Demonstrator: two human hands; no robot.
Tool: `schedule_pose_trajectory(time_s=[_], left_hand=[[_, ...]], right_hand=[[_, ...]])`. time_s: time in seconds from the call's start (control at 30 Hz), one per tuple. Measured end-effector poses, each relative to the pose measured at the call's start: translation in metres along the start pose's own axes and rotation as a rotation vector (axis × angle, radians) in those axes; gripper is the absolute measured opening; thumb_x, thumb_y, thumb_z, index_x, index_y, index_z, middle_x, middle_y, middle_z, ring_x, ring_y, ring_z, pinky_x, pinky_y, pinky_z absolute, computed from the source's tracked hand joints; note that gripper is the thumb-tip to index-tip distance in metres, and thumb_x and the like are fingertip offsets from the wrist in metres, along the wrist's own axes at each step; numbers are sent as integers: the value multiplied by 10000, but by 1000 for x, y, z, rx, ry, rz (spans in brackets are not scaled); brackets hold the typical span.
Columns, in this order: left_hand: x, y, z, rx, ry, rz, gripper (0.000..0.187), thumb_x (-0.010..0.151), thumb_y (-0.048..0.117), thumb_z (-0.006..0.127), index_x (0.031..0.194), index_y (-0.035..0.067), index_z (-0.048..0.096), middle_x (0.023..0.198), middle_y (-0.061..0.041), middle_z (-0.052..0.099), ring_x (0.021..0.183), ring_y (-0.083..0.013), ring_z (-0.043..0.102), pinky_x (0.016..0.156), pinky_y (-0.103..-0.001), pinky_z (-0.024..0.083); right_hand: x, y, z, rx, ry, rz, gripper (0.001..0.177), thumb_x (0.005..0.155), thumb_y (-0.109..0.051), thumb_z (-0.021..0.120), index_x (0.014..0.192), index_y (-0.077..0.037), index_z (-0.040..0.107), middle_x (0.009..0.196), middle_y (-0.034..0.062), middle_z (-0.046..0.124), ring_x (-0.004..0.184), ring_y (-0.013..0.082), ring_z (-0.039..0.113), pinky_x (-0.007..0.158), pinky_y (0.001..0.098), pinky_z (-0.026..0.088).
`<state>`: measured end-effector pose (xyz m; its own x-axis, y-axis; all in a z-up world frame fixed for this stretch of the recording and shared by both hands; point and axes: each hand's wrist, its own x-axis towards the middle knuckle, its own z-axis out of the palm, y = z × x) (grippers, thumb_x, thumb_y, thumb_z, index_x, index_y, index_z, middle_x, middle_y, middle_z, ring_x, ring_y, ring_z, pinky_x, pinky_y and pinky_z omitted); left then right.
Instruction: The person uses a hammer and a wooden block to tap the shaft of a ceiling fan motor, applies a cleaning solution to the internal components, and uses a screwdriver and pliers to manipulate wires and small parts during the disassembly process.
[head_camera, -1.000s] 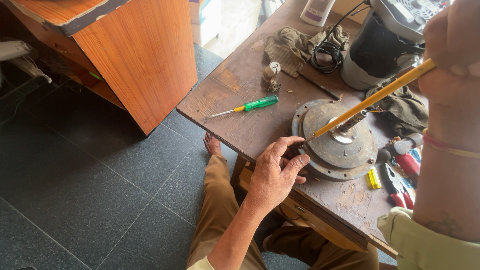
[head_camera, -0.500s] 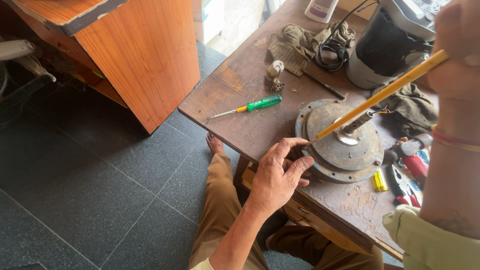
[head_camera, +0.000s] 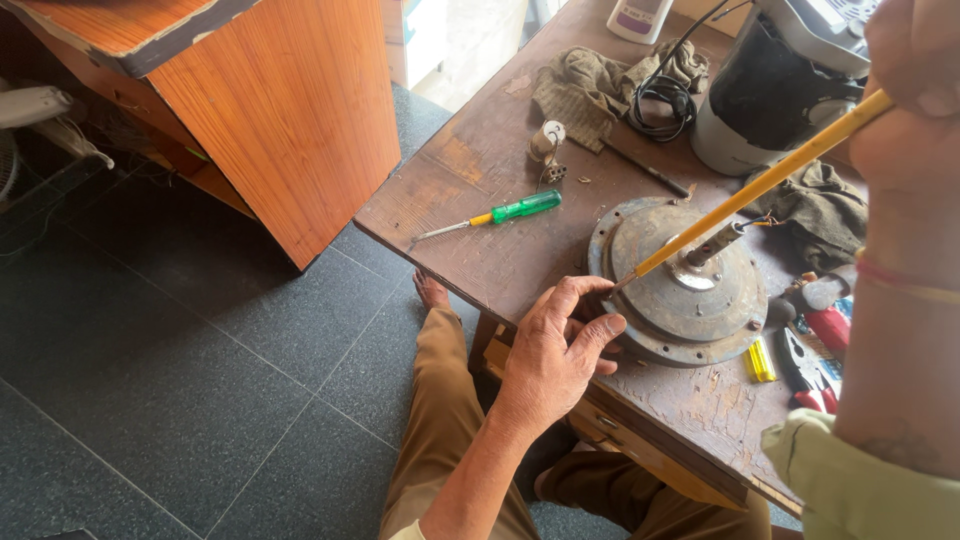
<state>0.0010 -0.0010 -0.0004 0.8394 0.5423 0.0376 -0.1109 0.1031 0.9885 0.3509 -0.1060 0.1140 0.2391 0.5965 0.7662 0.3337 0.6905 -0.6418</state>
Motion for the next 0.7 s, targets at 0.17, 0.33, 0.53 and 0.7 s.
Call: schedule_pose_trajectory(time_s=[0.17, 0.33, 0.53, 0.7], left_hand=[[0, 3, 0, -49, -11, -32, 549, 924, 179, 701, 1421, 114, 480, 1031, -105, 653, 799, -93, 710, 590, -245, 673], [6, 14, -9, 31, -75, -151, 961, 863, 324, 730, 1622, 96, 187, 1149, -194, 700, 735, -174, 754, 662, -289, 649], [14, 22, -14, 195, -157, -145, 1175, 744, 382, 841, 1611, 5, 142, 1265, -231, 682, 745, -202, 804, 807, -296, 601], [14, 17, -11, 202, -146, -204, 1198, 709, 394, 830, 1635, 16, 172, 1215, -237, 735, 759, -199, 781, 801, -330, 617]], right_hand=[[-11, -19, 42, -118, 79, 0, 387, 1065, -84, 500, 706, -180, 389, 649, -70, 344, 532, 21, 270, 537, 175, 213], [6, -24, 27, -64, 11, 75, 360, 1045, -88, 497, 708, -178, 409, 645, -68, 365, 533, 20, 303, 540, 180, 244], [6, -14, 7, -99, 17, 117, 327, 1021, -94, 493, 710, -175, 432, 639, -66, 390, 534, 19, 342, 544, 185, 281], [-36, -5, 3, -254, 149, 132, 301, 1001, -99, 490, 711, -173, 451, 635, -64, 411, 536, 18, 374, 548, 190, 312]])
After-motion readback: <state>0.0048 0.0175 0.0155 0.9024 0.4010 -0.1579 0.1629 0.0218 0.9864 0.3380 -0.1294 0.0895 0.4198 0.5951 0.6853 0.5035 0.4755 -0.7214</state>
